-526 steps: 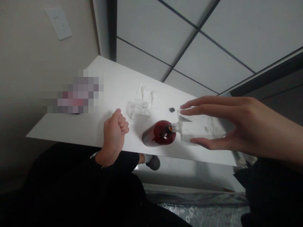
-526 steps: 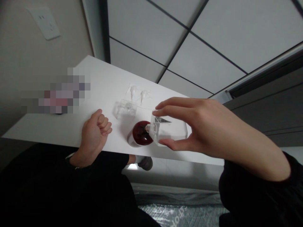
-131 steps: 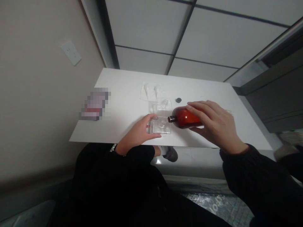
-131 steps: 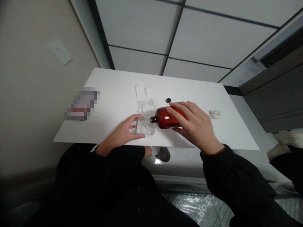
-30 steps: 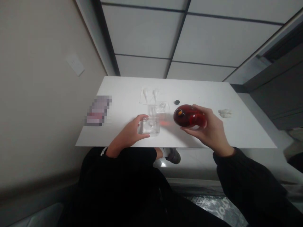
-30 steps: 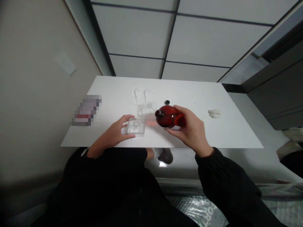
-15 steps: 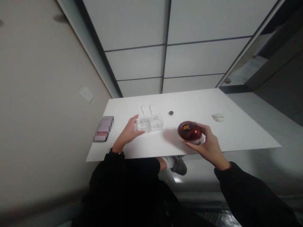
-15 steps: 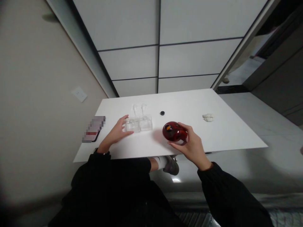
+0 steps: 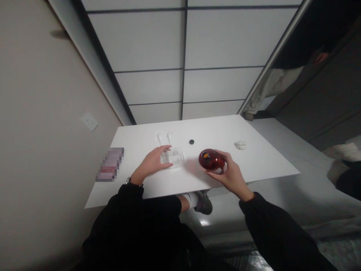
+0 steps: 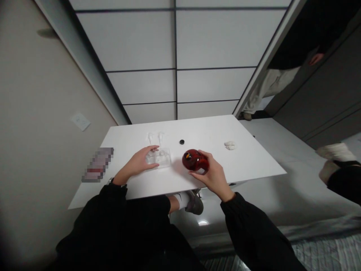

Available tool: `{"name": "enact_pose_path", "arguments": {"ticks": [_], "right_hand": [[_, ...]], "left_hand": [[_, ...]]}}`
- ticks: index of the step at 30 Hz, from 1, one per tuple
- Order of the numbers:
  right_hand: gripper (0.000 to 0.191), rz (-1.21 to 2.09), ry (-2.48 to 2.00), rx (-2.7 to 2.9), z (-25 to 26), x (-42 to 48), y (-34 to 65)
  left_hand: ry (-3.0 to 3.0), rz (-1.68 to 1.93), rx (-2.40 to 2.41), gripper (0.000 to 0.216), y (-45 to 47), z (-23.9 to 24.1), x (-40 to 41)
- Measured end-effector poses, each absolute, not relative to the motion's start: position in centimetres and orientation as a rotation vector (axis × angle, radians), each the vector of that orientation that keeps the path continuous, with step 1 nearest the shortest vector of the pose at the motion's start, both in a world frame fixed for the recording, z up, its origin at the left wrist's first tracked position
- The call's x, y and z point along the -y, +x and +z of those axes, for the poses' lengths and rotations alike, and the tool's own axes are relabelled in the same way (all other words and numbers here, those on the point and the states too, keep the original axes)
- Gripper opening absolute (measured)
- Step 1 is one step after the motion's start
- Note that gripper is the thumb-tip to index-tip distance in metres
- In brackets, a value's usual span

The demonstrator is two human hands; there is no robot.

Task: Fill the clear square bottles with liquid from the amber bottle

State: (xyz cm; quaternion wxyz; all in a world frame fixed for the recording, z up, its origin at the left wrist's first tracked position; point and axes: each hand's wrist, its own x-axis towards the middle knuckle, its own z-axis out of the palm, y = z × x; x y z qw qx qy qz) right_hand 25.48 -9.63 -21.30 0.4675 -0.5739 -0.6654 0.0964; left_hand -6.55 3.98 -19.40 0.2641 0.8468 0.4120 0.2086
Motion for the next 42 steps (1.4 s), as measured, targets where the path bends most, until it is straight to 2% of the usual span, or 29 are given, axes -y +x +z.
{"name": "enact_pose_path", "arguments": {"ticks": [3,8,11,16,19,26,29,42], "right_hand": [[0.075,0.22,-1.42,1.697,-20.8,8.7,25.1],[0.073,0.13,-1.411,1.86,-19.8,6.6,24.2],[0.069,0.035,-1.405,1.972,-19.3,5.3,23.7],[0.062,-0.125,-1.364,2.153,-18.7,3.8,23.5],[0.064,-0.197,-1.318,2.236,-18.3,3.4,23.5],[0.068,-0.279,-1.248,2.336,-17.8,2.8,23.6],[0.069,-0.281,-1.248,2.352,-17.9,2.6,23.6],[0.068,-0.422,-1.214,2.412,-17.5,2.0,23.7]], "left_hand": [[2.282,0.529,-1.085,0.081,-6.7,-19.1,-2.6],[2.195,0.714,-1.075,0.118,-8.7,-18.9,-1.9],[2.042,0.775,-1.085,0.119,-10.4,-19.5,-1.9],[1.94,0.646,-1.026,0.118,-11.3,-20.6,-1.9],[1.917,0.676,-1.01,0.107,-11.2,-20.6,-1.9],[1.886,0.946,-1.139,0.042,-10.9,-19.7,-2.0],[1.84,1.105,-1.256,0.023,-10.8,-19.5,-2.2],[1.986,1.162,-1.393,0.043,-11.0,-19.7,-2.6]]}}
